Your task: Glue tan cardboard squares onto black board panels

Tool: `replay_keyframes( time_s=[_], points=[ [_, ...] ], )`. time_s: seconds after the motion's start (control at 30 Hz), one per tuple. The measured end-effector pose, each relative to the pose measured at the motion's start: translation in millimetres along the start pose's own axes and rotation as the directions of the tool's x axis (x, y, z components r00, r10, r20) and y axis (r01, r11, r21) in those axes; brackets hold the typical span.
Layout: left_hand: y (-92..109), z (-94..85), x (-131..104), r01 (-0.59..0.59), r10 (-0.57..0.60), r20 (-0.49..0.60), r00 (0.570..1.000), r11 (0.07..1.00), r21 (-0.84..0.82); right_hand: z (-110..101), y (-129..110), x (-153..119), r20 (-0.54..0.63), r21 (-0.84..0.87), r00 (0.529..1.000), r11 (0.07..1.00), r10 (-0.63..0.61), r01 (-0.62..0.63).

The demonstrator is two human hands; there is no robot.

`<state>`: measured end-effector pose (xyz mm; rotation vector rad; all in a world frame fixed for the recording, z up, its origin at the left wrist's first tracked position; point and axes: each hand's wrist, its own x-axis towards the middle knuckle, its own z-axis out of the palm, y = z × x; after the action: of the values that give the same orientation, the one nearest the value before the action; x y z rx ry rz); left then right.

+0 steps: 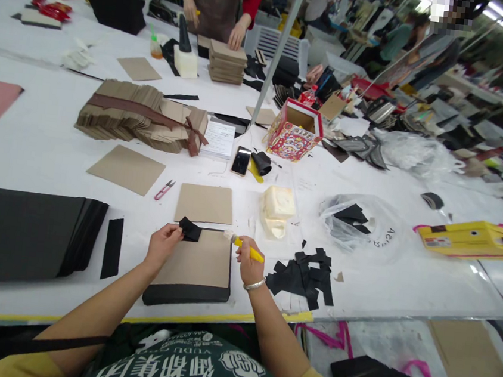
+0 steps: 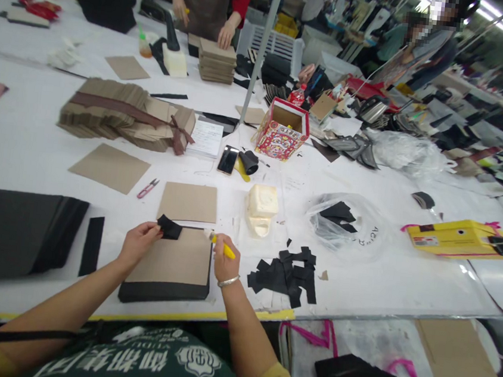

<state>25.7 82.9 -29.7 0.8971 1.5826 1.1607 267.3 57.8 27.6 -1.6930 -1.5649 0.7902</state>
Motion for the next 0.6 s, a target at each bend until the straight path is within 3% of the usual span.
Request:
replay_keyframes(
  time_s=[0.13, 0.27, 0.33, 0.43, 0.53, 0.6],
  points=[
    [-8, -7.0, -6, 0.058, -0.072, -0.068, 0.995, 0.979, -0.193, 35, -25, 21, 0.141, 0.248, 0.965, 0.936, 0.221, -0.25],
    [-9, -8.3, -6, 0.049, -0.067, -0.077, 0.995, 0.976, -0.213, 60, -23, 32, 0.165, 0.19, 0.947, 0.934, 0.274, -0.303],
    [-9, -10.4, -6, 0.043, -0.059, -0.066, 0.996, 0.976, -0.215, 52, -13, 33, 0.121, 0.109, 0.953, 0.951, 0.277, -0.29],
    [-5, -10.6, -9, -0.015, 0.012, -0.024, 1.0, 0.99, -0.143, 23, 0, 33, 0.039, 0.012, 0.961, 0.961, 0.274, -0.275],
    [6, -1.8, -13, -0.149, 0.14, 0.091, 0.986, 0.984, 0.101, 0, 0, 28, 0.016, 0.018, 0.972, 0.972, 0.235, -0.235],
    [12, 8.2, -16, -0.263, 0.205, 0.225, 0.952, 0.927, 0.268, -2, -6, 23, 0.042, 0.057, 0.987, 0.986, 0.155, -0.157]
  ],
)
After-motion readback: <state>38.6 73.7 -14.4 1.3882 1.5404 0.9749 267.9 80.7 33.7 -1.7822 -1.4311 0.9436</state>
